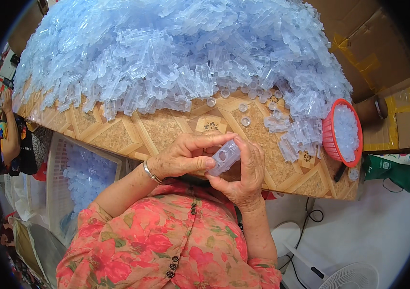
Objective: The person sits at a wooden table and repeatedly picks up small, translucent plastic components. They insert a small circular piece into a rectangular housing, press the parts together, and place the assembled unit on the table. The process is repeated continuously with a large pile of parts visible in the background.
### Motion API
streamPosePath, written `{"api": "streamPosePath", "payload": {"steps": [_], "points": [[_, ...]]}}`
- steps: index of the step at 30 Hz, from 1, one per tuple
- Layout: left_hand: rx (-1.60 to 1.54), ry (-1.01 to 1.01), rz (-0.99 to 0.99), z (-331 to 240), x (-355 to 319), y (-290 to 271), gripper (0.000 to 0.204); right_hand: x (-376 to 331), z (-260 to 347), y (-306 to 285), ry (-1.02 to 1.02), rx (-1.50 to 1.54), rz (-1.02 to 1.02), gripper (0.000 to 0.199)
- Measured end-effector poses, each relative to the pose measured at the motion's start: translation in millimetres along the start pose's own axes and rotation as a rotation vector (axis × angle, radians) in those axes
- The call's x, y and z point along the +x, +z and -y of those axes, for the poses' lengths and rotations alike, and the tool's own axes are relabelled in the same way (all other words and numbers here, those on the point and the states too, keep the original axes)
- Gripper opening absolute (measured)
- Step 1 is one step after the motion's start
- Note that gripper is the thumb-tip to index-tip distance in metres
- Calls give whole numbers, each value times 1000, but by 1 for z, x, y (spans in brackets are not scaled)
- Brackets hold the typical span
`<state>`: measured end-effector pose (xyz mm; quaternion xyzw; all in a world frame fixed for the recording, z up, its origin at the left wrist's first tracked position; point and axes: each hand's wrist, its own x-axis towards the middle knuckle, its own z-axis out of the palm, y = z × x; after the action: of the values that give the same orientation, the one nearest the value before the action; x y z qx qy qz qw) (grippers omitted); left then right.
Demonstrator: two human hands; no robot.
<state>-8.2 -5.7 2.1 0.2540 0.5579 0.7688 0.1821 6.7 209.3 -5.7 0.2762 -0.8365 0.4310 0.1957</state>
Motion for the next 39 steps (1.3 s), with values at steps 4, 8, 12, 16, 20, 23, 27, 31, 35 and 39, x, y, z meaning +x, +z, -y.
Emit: {"api": "streamPosePath", "payload": {"steps": [4, 8, 12, 16, 20, 23, 27, 31, 35, 39], "points": [[-61, -83, 8, -9, 0, 5, 57, -3, -1, 3, 120, 108, -30, 90], [-208, -174, -14, -5, -1, 8, 55, -5, -2, 6, 245, 198, -19, 93], [-218, -171, -28, -1, 2, 5, 54, -6, -2, 10, 218, 143, -48, 92], [-145, -92, -37, 2, 2, 4, 55, 0, 0, 11, 94, 17, -54, 90], [-161, -71, -40, 5, 2, 4, 55, 0, 0, 8, 93, 29, -26, 90], [-162, -47, -34, 6, 2, 5, 56, -5, -4, 8, 141, 69, -9, 91], [-139, -22, -25, 6, 2, 4, 58, -8, -6, 10, 153, 75, -8, 91], [-169, -24, -33, 6, 2, 4, 58, -8, -5, 10, 146, 57, -6, 91], [-139, -29, -44, 7, 2, 3, 58, -8, -5, 10, 156, 64, -3, 91], [-157, -14, -44, 5, 2, 4, 58, -10, -7, 13, 139, 42, -24, 91]]}}
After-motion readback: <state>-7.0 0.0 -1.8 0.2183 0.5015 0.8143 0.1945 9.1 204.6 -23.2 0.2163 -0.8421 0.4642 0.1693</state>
